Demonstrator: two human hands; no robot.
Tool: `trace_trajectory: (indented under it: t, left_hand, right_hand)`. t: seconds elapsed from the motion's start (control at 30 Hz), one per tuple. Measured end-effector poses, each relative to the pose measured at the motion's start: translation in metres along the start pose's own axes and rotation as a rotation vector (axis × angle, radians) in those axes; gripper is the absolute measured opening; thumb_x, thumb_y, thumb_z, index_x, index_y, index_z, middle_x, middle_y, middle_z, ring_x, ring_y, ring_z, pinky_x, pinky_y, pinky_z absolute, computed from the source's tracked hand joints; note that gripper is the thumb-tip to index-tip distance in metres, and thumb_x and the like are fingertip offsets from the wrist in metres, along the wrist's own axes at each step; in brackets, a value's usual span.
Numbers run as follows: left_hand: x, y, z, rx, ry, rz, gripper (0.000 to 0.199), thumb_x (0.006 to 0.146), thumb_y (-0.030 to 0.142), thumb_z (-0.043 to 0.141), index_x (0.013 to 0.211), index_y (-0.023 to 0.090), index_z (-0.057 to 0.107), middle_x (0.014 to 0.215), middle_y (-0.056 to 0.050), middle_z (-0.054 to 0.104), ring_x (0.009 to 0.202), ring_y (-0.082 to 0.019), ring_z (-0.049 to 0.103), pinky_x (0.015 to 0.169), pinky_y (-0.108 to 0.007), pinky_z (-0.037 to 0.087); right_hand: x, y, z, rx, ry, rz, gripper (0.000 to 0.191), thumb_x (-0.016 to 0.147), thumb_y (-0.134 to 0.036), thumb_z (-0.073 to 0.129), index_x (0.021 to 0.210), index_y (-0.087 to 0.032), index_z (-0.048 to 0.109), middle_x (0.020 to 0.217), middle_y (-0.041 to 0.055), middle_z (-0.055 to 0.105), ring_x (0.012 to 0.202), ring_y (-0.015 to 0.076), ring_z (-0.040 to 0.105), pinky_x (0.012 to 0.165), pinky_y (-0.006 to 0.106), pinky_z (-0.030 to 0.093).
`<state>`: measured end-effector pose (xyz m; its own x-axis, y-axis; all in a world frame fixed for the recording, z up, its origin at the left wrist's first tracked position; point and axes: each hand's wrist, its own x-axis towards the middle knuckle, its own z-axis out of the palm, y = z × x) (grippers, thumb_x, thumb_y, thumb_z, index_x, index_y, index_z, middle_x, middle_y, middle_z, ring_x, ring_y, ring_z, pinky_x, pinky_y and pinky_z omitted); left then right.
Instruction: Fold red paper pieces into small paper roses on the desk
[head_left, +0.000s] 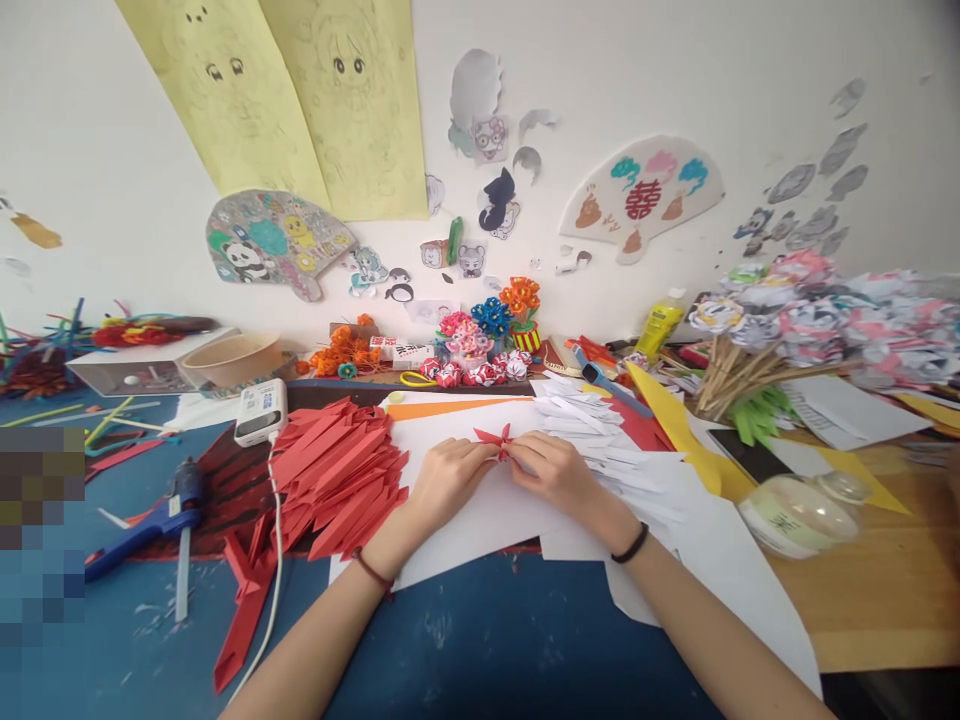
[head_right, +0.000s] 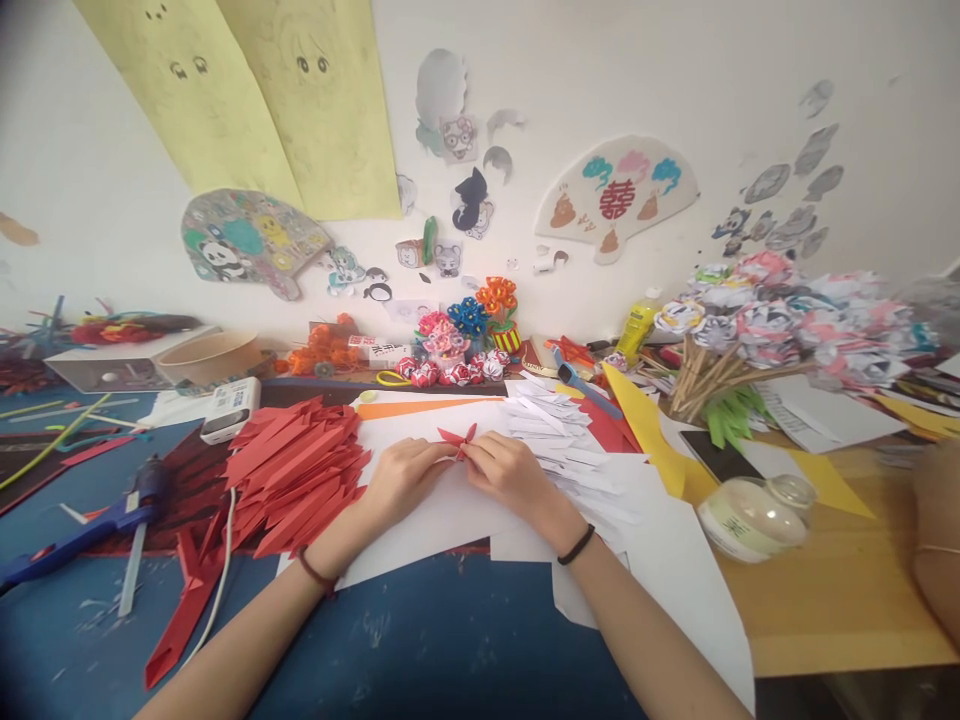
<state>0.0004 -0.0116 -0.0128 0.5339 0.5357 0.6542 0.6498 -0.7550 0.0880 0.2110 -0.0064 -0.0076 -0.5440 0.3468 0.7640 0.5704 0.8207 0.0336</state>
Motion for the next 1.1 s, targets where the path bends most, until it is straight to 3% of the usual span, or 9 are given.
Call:
trace_trajectory:
  t: [0.83, 1.1]
  left_hand:
    - [0.002, 0.008, -0.001, 0.071, 0.023, 0.041, 0.015, 0.098, 0.023, 0.05, 0.107, 0.019, 0.06, 0.086, -0.001, 0.072, 0.069, -0.015, 0.062, 0.062, -0.029, 0.04]
    - [0.006, 0.014, -0.006, 0.235, -0.044, 0.203, 0.017, 0.095, 0.013, 0.043, 0.091, 0.016, 0.06, 0.074, -0.002, 0.063, 0.064, -0.015, 0.057, 0.057, -0.031, 0.034]
  right_hand:
    - [-0.003, 0.0, 0.0, 0.114, 0.016, 0.034, 0.021, 0.092, -0.011, 0.052, 0.108, -0.015, 0.065, 0.096, 0.0095, 0.072, 0.089, 0.0206, 0.068, 0.076, 0.035, 0.058]
    - [-0.004, -0.002, 0.004, 0.055, -0.048, 0.054, 0.012, 0.092, -0.011, 0.055, 0.091, -0.015, 0.066, 0.087, 0.0077, 0.07, 0.082, 0.0206, 0.062, 0.072, 0.035, 0.052]
